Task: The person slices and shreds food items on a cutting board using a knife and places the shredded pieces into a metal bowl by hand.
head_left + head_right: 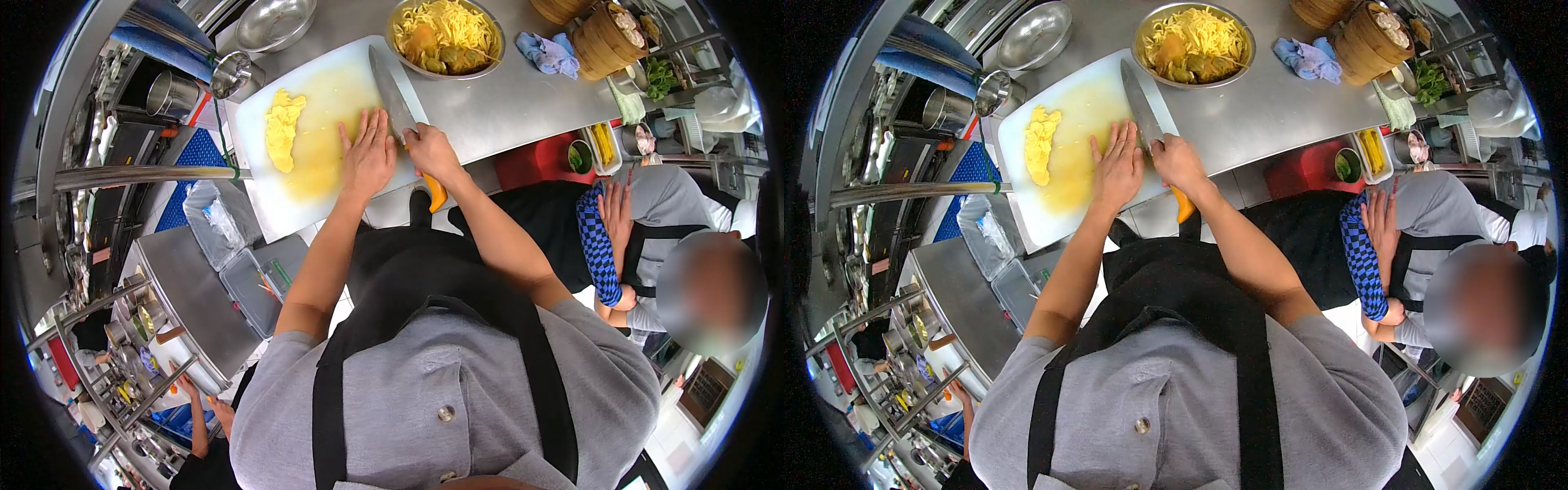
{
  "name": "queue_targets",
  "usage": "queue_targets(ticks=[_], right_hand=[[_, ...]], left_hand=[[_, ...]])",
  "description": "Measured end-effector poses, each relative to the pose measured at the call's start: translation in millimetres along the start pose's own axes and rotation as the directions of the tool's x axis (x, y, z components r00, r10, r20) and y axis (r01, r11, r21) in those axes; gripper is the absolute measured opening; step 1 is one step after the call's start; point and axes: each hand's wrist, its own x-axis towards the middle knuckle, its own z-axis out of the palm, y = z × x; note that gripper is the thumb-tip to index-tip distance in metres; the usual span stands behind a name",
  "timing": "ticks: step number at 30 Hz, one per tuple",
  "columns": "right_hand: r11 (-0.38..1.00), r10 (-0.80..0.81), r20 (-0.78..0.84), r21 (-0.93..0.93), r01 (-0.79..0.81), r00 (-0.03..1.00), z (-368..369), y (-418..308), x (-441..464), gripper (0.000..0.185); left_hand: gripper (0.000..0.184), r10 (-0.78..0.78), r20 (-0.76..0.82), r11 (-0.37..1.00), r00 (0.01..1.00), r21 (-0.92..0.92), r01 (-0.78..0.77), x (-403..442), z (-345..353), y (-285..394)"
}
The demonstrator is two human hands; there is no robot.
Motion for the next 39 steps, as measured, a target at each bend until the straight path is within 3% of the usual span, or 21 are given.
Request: queue_targets(ticks=[12, 14, 19, 26, 29, 31, 35, 37, 39], right_hand=[[0.989, -0.087, -0.007, -0.120, 0.086, 0.996, -4.5, 3.9, -23.2, 0.045], [0.999, 0.020, 0.046, -0.052, -0.018, 0.999, -6.8, -2.0, -38.6, 0.044], [0.992, -0.035, 0.058, -0.115, 0.042, 0.998, -7.6, 21.0, -64.7, 0.043], [0.982, 0.067, 0.156, -0.187, -0.037, 0.985, -30.5, 25.8, -104.2, 0.043], [0.960, -0.017, 0.146, -0.275, 0.057, 0.989, -39.2, 41.2, -117.3, 0.044], [0.966, 0.134, 0.237, -0.246, -0.074, 0.962, -54.7, 29.2, -130.6, 0.043], [0.957, 0.195, 0.269, -0.263, -0.123, 0.943, -75.5, 27.8, -146.7, 0.039], [0.915, -0.050, 0.200, -0.384, 0.125, 0.979, -82.8, 39.8, -153.6, 0.032], [0.889, -0.106, 0.121, -0.434, 0.148, 0.987, -85.7, 44.0, -163.6, 0.030]], left_hand=[[0.060, 0.002, 0.001, 1.000, 1.000, 0.002, -0.002, 2.3, 0.6, 0.3], [0.061, 0.005, 0.011, 0.999, 1.000, 0.046, -0.006, 1.0, 1.7, -0.4], [0.061, 0.014, 0.005, 0.997, 1.000, 0.072, -0.015, -0.9, 0.5, -0.6], [0.061, 0.004, 0.006, 0.994, 1.000, 0.112, -0.005, -1.9, 0.2, 0.6], [0.061, -0.004, 0.010, 0.994, 1.000, 0.106, 0.003, -3.6, 1.2, 0.5], [0.061, -0.005, 0.003, 0.996, 1.000, 0.086, 0.004, -4.0, 3.3, -1.2], [0.060, -0.012, 0.013, 0.996, 1.000, 0.085, 0.010, -2.6, 2.4, -0.2], [0.060, -0.016, 0.017, 1.000, 1.000, 0.026, 0.016, -2.3, 1.4, -0.9], [0.060, -0.023, 0.014, 0.999, 1.000, -0.030, 0.024, -2.4, 3.0, -5.7]])
